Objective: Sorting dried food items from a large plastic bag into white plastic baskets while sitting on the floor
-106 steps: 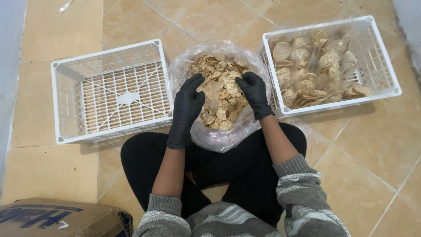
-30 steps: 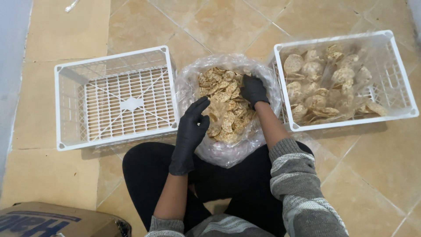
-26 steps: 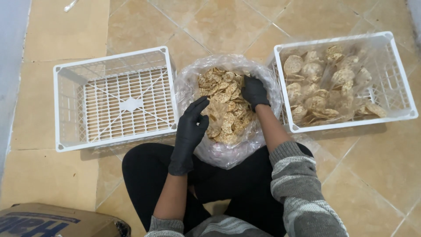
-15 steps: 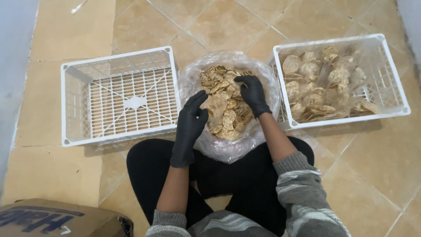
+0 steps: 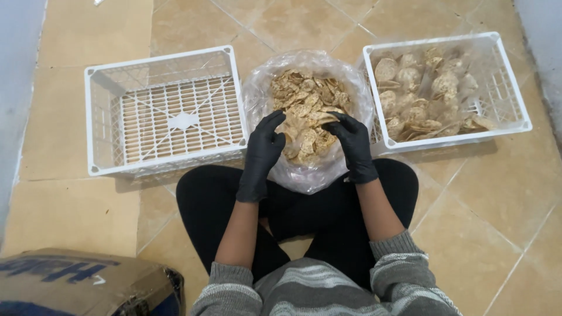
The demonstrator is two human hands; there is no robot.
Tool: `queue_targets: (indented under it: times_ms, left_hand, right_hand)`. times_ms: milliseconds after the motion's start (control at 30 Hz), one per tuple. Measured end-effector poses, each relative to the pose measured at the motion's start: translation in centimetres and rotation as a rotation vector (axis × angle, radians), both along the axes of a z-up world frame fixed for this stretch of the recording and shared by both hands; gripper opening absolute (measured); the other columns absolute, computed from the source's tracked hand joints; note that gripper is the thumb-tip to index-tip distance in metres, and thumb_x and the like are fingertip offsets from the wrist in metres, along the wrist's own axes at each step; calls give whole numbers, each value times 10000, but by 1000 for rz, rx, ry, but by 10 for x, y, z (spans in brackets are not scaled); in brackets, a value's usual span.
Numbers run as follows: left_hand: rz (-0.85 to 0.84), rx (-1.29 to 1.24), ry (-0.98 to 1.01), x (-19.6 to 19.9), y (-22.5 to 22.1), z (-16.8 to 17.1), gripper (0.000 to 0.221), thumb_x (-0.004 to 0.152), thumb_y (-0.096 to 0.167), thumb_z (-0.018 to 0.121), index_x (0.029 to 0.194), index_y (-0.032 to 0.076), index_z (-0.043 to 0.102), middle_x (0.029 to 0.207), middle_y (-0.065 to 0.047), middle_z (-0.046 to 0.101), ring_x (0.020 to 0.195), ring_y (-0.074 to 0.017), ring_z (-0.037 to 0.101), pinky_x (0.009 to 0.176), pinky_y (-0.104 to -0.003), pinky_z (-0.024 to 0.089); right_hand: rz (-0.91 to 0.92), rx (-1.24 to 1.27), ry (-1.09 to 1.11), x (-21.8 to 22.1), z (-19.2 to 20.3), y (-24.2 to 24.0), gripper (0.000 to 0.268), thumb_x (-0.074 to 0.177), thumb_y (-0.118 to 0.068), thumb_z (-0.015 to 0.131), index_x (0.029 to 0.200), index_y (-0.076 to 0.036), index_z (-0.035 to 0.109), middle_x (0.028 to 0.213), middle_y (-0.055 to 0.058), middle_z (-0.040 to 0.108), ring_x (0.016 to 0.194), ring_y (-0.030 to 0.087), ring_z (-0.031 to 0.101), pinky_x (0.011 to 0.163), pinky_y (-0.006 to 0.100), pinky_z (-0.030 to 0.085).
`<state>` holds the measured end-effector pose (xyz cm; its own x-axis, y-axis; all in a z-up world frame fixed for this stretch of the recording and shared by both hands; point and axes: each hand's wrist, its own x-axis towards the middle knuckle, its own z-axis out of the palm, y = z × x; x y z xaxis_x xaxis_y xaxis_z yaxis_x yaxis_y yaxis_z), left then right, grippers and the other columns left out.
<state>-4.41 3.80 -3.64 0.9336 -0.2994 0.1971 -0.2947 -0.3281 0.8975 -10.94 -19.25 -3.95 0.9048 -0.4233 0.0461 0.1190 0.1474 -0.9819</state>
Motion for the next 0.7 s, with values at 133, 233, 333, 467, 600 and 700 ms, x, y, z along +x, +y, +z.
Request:
queue_targets:
  times_ms: [133, 233, 333, 467, 600, 700]
  left_hand:
    - [6, 35, -31, -2, 17, -2, 500, 839, 69, 647, 1321, 199, 681, 1384, -62, 635, 843, -272, 728, 781, -374, 600]
    - [24, 41, 6, -12, 29, -5, 517, 839, 68, 644, 1328, 235, 681, 1399, -22, 634, 838, -234, 728, 792, -345, 603]
    - [-3, 17, -12, -18, 32, -16, 535, 837, 55, 658, 1345, 222, 668, 1403, -40, 629, 835, -255, 725, 790, -353, 603]
    - [-40, -60, -13, -29, 23, -19, 528, 847, 45, 656, 1349, 209, 669, 1419, -54, 617, 814, -255, 731, 751, -322, 616]
    - [-43, -109, -31, -37, 14, -15, 512, 862, 30, 643, 1354, 171, 661, 1423, -84, 610, 826, -254, 733, 757, -329, 628]
    - [-64, -84, -98, -53, 3, 14, 501, 855, 1, 638, 1346, 105, 653, 1410, -168, 598, 946, -368, 728, 724, -362, 633]
  right_hand:
    - [-161, -352, 115, -12, -23, 7, 199, 959, -255, 827, 867, -80, 801, 643, 95, 718, 712, 151, 703, 831, 293, 533]
    - [-237, -232, 6, -24, -30, 22, 142, 937, -136, 844, 869, -30, 779, 571, 89, 651, 581, 134, 613, 715, 281, 531]
    - [-290, -279, -188, -33, -14, 43, 98, 883, 26, 845, 875, -4, 752, 740, 113, 680, 767, 141, 667, 737, 316, 572]
    - [-310, -492, -287, -48, 43, 84, 134, 839, 56, 882, 850, 35, 750, 920, 113, 616, 895, 237, 680, 860, 346, 564]
    - [-303, -1064, -249, -54, 56, 85, 118, 838, -212, 920, 901, -173, 829, 1070, 34, 667, 1029, 273, 623, 943, 377, 436]
    - [-296, -1353, -146, -55, 46, 80, 130, 887, -353, 843, 940, -234, 832, 1207, 25, 674, 1126, 311, 575, 947, 406, 424]
